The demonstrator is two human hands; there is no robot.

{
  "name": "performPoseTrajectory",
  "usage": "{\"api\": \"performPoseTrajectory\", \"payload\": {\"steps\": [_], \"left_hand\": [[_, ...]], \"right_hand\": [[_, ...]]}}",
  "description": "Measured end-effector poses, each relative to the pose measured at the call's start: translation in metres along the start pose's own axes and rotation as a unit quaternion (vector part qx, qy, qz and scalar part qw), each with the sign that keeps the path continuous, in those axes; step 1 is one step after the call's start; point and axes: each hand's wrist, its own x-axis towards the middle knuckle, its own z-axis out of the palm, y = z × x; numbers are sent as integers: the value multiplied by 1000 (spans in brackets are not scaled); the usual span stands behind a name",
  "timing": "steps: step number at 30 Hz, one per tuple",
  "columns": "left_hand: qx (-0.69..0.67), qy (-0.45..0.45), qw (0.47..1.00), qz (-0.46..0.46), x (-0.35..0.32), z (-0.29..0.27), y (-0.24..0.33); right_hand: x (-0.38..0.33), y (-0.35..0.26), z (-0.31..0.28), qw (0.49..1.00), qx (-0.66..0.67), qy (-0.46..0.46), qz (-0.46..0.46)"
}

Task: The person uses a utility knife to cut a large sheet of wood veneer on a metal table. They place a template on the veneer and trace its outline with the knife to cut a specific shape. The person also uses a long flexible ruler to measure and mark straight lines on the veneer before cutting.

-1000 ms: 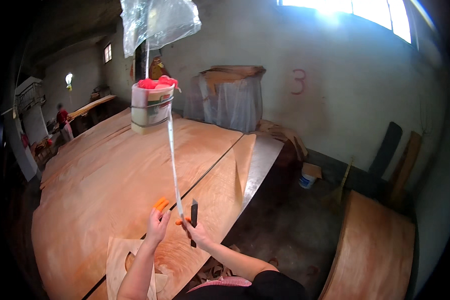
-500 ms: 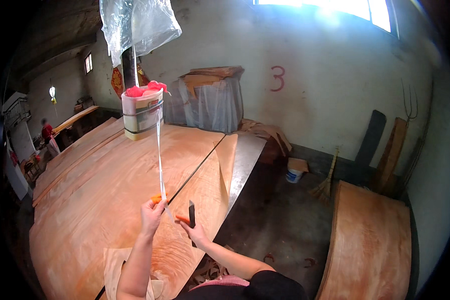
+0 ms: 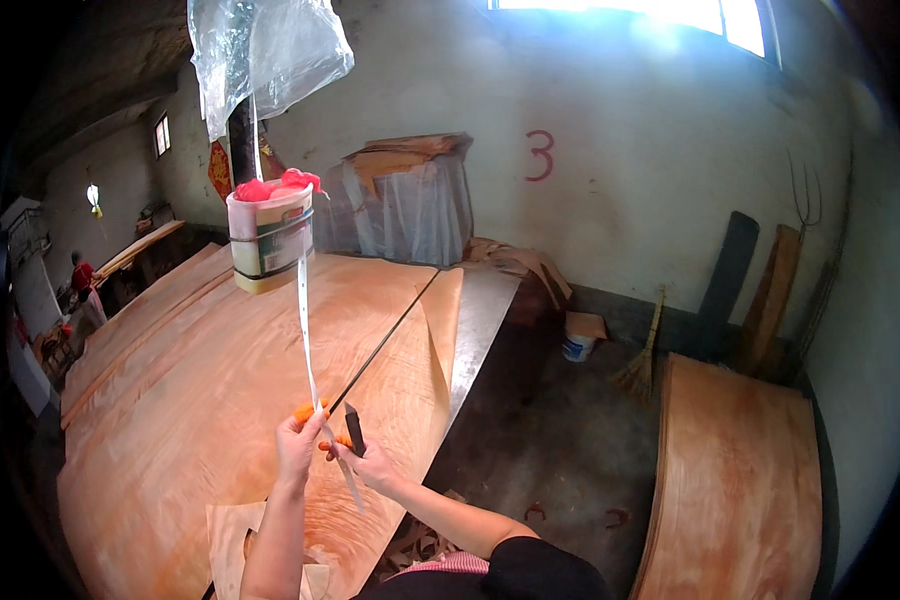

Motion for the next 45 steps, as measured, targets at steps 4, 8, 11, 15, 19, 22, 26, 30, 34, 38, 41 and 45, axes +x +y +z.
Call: {"api": "performPoseTrajectory", "payload": {"steps": [4,8,11,15,19,22,26,30,34,38,41,45], "left_hand": [[-41,1,998,-38,-1,5,2],[-36,16,999,-3,-1,4,-3],[-34,6,999,1,-1,5,-1],[-45,-32,997,-49,-4,15,8],[-84,-40,989,-111,-8,23,15],[-62,-30,994,-79,-6,15,11],[-45,-32,997,-49,-8,10,13],[-57,-42,995,-72,-11,7,15],[-63,-27,997,-30,-8,-5,-2],[15,-14,1000,8,-3,-20,-23],[58,5,997,46,-2,-22,-28],[-40,7,998,-38,-8,-10,-10]], "right_hand": [[2,4,-13,998,-42,-55,-5],[-3,1,-19,991,-67,-109,-37],[-5,-8,-21,997,4,-68,26],[13,-8,-37,973,137,-78,169],[11,0,-36,952,196,-137,192],[8,1,-32,950,181,-157,201],[4,-6,-28,937,193,-195,217],[3,-5,-19,968,133,-87,196],[-4,-3,-19,973,147,-39,176],[-9,-6,-1,998,42,-13,51],[-6,-1,6,1000,-20,4,21],[-4,8,-3,995,-12,24,100]]}}
